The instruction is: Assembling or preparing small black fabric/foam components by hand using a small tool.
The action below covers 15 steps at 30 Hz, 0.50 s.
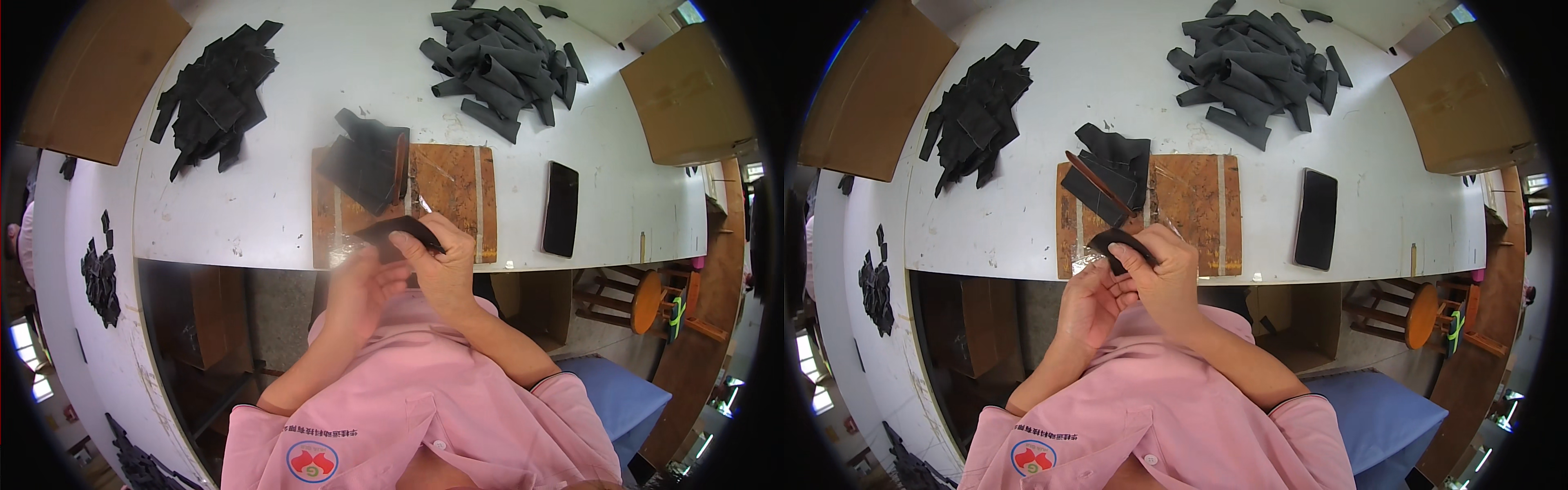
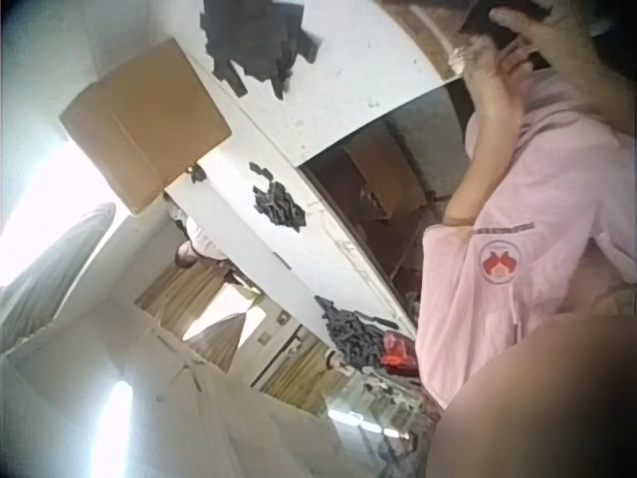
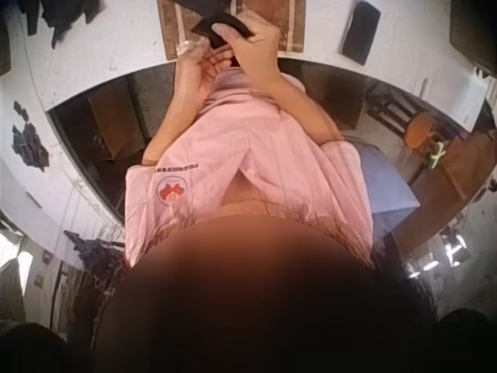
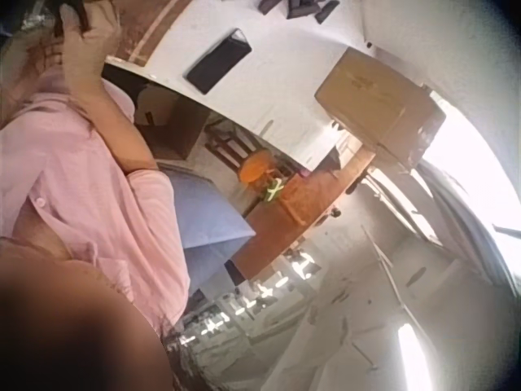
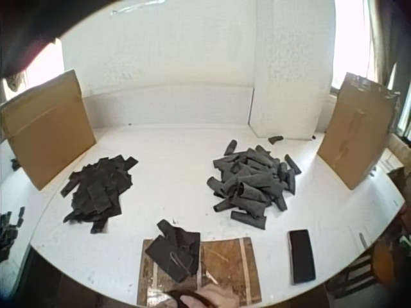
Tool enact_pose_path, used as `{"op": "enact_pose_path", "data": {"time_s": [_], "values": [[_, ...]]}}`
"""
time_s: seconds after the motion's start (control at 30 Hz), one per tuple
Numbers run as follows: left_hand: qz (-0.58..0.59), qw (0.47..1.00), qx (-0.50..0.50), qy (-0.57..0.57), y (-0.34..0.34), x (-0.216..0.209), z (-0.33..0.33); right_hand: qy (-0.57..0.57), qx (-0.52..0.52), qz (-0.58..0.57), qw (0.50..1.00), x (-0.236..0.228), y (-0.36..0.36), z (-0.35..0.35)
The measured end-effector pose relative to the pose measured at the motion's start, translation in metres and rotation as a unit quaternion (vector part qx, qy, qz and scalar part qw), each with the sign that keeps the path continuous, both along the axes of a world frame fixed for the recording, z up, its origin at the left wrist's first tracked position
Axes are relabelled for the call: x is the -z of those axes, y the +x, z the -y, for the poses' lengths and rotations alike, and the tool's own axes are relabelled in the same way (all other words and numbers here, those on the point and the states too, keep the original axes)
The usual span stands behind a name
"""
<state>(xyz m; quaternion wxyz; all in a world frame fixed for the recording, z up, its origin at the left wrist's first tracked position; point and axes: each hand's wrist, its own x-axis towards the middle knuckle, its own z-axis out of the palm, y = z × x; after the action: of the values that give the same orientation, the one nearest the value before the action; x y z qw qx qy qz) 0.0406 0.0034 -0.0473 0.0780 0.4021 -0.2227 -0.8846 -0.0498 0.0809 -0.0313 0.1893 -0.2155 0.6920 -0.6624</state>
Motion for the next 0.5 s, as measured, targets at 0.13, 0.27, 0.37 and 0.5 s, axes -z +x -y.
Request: {"op": "enact_pose_path", "data": {"time_s": [0.13,0.27,0.37,0.5], "values": [[0.060,0.960,0.072,-0.264,0.008,-0.014,-0.011,0.072,0.017,-0.156,0.985,0.000,-0.007,-0.010],[-0.039,0.930,0.049,-0.362,0.004,-0.037,-0.011,0.071,0.021,-0.259,0.963,0.008,-0.010,-0.015],[-0.036,0.937,0.063,-0.341,-0.005,-0.048,-0.008,0.081,0.020,-0.318,0.944,0.013,-0.012,-0.017],[-0.003,0.952,0.063,-0.299,-0.010,-0.041,-0.004,0.073,0.024,-0.421,0.904,0.019,-0.016,-0.017]]}}
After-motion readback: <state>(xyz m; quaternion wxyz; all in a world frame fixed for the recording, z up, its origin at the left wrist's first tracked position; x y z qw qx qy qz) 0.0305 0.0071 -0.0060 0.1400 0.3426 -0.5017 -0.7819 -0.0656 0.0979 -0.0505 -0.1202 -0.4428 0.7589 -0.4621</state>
